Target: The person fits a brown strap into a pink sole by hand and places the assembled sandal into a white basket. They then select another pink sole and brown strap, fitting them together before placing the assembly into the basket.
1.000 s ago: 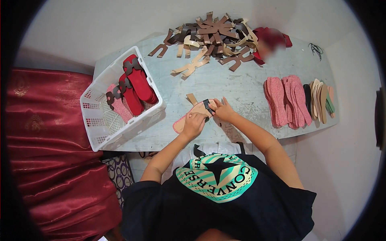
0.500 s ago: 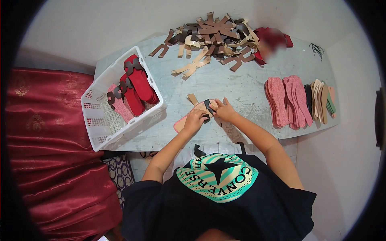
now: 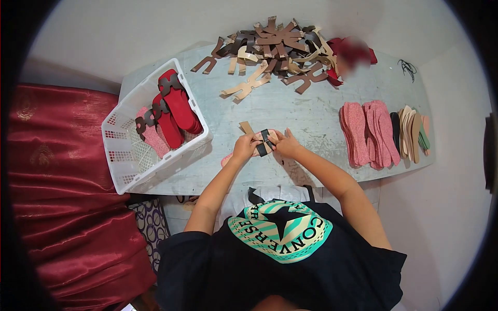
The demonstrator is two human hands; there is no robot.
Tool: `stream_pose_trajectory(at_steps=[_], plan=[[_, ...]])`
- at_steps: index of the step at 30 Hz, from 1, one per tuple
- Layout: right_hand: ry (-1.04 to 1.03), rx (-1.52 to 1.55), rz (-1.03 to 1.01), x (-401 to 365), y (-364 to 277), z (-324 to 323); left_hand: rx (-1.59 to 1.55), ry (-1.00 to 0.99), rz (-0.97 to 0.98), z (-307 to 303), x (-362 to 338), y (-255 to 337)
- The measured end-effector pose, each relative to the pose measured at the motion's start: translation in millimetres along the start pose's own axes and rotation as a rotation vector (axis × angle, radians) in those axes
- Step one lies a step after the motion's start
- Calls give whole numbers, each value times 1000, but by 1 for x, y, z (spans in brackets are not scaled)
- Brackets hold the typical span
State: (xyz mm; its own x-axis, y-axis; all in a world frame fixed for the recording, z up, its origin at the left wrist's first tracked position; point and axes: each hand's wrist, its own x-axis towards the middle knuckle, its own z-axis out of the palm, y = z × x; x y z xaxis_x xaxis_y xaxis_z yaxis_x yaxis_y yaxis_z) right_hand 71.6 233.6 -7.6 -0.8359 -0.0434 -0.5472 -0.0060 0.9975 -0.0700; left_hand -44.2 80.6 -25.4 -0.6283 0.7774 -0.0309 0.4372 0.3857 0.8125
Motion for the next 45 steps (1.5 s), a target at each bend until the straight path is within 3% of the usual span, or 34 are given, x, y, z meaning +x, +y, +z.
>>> stream_pose_trajectory(at_steps=[2, 10, 23, 27, 32, 33, 35, 37, 39, 41, 45], plan=[[-17, 108, 15, 1, 2, -1, -16, -6, -51, 2, 2, -1], [-37, 27, 1, 2, 1, -5, -6, -6, -148, 5, 6, -8], [-20, 56, -1, 0, 1, -6, -56, 88, -155, 16, 4, -8], [-48, 27, -15, 0, -1, -6, -136, 218, -187, 28, 4, -22], [101, -87, -71, -1, -9, 6, -55, 267, -196, 32, 5, -29], [103, -89, -70, -1, -15, 16, -118, 290, -274, 33, 7, -31], [444, -226, -34, 2, -27, 39, -184, 315, -356, 33, 8, -32], [382, -286, -36, 6, -37, 36, -213, 250, -454, 31, 9, -31], [321, -340, -38, 8, -42, 34, -208, 279, -438, 32, 9, -31], [395, -316, -56, 8, -39, 32, -201, 299, -417, 34, 6, -32], [316, -175, -94, 10, -32, 33, -190, 200, -419, 34, 13, -32]])
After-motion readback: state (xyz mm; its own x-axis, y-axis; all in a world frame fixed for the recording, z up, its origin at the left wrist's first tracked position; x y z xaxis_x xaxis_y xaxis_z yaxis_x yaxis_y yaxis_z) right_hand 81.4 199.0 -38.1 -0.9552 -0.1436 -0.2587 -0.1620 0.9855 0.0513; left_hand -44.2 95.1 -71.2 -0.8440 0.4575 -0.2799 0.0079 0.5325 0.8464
